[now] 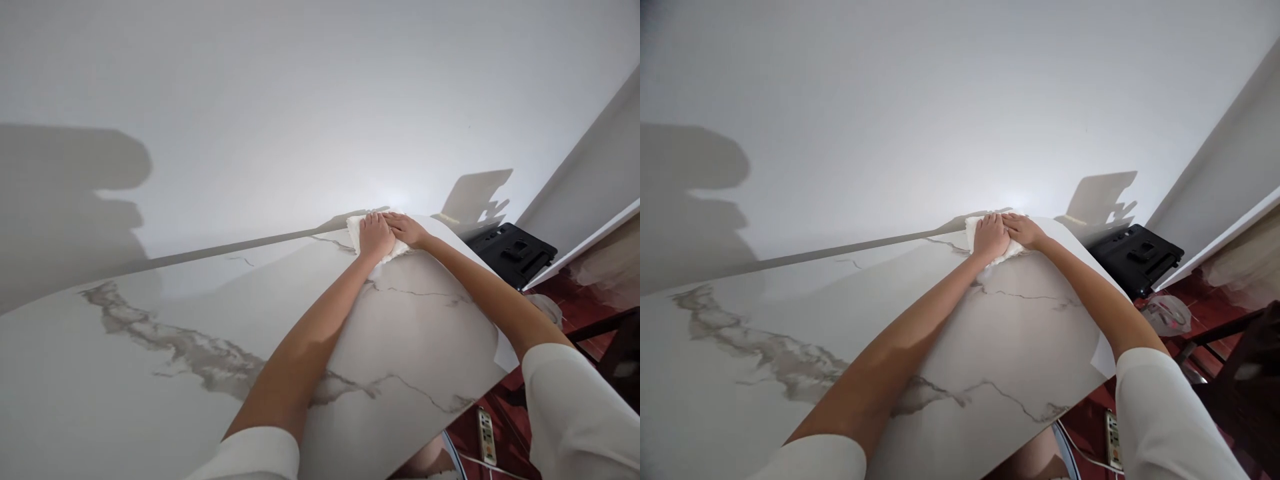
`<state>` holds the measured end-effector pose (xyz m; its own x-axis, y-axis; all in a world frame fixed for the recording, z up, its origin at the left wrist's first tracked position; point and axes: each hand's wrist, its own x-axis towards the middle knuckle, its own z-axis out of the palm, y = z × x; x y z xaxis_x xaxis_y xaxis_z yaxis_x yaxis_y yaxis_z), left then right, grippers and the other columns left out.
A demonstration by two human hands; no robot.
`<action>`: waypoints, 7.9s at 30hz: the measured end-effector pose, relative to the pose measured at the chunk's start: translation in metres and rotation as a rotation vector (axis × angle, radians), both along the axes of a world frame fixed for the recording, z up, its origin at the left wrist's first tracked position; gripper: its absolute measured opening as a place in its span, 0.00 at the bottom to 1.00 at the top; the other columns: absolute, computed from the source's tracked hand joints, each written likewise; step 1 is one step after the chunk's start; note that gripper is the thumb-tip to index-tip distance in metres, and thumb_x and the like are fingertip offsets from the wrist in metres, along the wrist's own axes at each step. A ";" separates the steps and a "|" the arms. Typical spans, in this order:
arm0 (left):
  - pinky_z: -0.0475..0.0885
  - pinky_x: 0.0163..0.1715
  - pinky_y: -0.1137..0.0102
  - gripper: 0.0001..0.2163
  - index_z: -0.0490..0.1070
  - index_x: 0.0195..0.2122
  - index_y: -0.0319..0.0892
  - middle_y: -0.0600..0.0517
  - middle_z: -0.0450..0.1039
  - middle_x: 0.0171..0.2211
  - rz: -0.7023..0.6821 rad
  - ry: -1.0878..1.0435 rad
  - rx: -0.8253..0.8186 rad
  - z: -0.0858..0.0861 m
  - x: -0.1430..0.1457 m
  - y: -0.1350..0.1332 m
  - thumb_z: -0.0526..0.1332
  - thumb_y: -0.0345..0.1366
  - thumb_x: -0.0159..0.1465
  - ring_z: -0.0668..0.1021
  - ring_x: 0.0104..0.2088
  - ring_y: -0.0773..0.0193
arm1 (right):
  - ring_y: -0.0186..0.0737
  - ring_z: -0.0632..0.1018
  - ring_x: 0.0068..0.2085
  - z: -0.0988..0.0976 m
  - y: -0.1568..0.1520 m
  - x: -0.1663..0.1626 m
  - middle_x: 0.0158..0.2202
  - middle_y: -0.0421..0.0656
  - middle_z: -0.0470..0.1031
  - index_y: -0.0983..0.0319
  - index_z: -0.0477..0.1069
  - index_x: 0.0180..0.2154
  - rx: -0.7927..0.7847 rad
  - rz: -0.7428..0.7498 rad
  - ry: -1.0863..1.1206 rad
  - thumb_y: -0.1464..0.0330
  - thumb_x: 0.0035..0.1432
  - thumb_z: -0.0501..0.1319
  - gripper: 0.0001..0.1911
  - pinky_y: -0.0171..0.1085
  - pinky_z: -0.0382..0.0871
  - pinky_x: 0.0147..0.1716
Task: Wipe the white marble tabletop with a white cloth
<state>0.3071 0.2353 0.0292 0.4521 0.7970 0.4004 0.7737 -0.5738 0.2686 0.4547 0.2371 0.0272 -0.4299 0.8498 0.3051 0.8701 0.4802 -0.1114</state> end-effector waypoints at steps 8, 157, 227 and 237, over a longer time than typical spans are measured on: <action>0.51 0.63 0.60 0.23 0.56 0.62 0.26 0.38 0.56 0.64 -0.059 0.045 -0.003 0.003 0.020 0.000 0.44 0.31 0.67 0.58 0.64 0.52 | 0.46 0.58 0.65 -0.004 -0.003 0.026 0.65 0.39 0.57 0.58 0.57 0.64 0.000 -0.127 0.039 0.66 0.66 0.44 0.26 0.52 0.51 0.63; 0.61 0.60 0.60 0.20 0.62 0.57 0.33 0.40 0.65 0.59 0.360 0.220 0.101 -0.034 -0.456 0.033 0.44 0.31 0.65 0.65 0.61 0.57 | 0.46 0.58 0.64 -0.021 0.036 -0.463 0.63 0.52 0.60 0.73 0.58 0.62 -0.012 0.242 0.103 0.71 0.65 0.46 0.26 0.43 0.47 0.61; 0.54 0.62 0.59 0.23 0.59 0.60 0.31 0.39 0.59 0.63 0.264 0.132 0.056 -0.042 -0.371 0.012 0.41 0.33 0.67 0.61 0.63 0.58 | 0.46 0.58 0.63 -0.012 -0.005 -0.374 0.64 0.52 0.59 0.73 0.56 0.62 0.010 0.145 -0.011 0.71 0.65 0.43 0.26 0.43 0.48 0.60; 0.59 0.60 0.65 0.21 0.63 0.59 0.35 0.44 0.64 0.60 0.170 0.112 0.009 -0.021 -0.326 0.064 0.43 0.34 0.68 0.66 0.60 0.60 | 0.47 0.54 0.66 -0.008 0.034 -0.342 0.66 0.52 0.53 0.73 0.52 0.65 -0.051 -0.052 -0.010 0.68 0.68 0.40 0.28 0.45 0.45 0.62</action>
<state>-0.0191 0.2995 0.0083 0.3529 0.8626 0.3624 0.8846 -0.4338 0.1713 0.1124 0.2715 0.0196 -0.3875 0.8854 0.2568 0.8949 0.4281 -0.1257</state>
